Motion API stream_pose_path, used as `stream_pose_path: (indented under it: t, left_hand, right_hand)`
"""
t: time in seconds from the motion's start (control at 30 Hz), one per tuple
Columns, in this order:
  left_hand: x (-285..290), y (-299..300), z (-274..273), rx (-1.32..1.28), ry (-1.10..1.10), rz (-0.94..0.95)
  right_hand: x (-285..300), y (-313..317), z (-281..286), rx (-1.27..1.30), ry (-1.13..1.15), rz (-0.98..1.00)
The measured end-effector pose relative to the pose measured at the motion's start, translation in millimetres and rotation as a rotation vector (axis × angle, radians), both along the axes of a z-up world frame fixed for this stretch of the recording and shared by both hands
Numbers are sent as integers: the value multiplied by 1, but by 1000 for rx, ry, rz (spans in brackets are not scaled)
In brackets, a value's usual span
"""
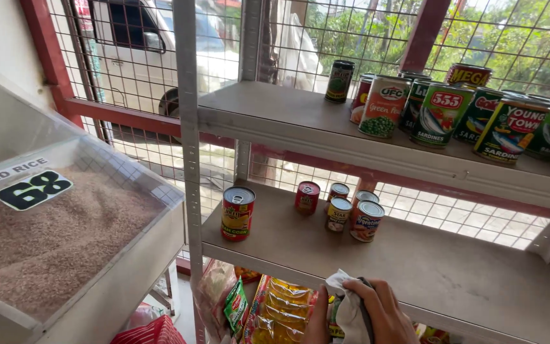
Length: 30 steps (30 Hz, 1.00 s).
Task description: The recorder is cleaning and organizing various canned goods on a store shelf.
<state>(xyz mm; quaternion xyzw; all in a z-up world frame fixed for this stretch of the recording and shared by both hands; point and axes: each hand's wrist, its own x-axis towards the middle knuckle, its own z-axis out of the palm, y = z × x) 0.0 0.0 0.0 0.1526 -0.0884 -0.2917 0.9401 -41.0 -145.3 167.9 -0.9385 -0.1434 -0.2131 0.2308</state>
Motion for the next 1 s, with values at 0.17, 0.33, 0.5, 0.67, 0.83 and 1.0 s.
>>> stream_pose_path:
  t: [0.17, 0.33, 0.5, 0.67, 0.83, 1.0]
  left_hand:
    - [10, -23, 54, 71, 108, 29]
    - [-4, -11, 76, 189, 138, 49]
    - [-8, -23, 66, 218, 70, 18]
    - [10, -41, -4, 603, -827, 658]
    - [-15, -23, 72, 374, -355, 202]
    - [-10, -40, 49, 759, -650, 580]
  right_hand:
    - [-14, 0, 10, 107, 47, 91]
    - [-16, -6, 2, 129, -67, 261]
    - [-18, -9, 11, 388, -27, 75]
    - [-5, -40, 14, 709, 57, -51]
    - [-34, -7, 55, 429, -249, 179]
    - [-24, -16, 26, 51, -137, 208]
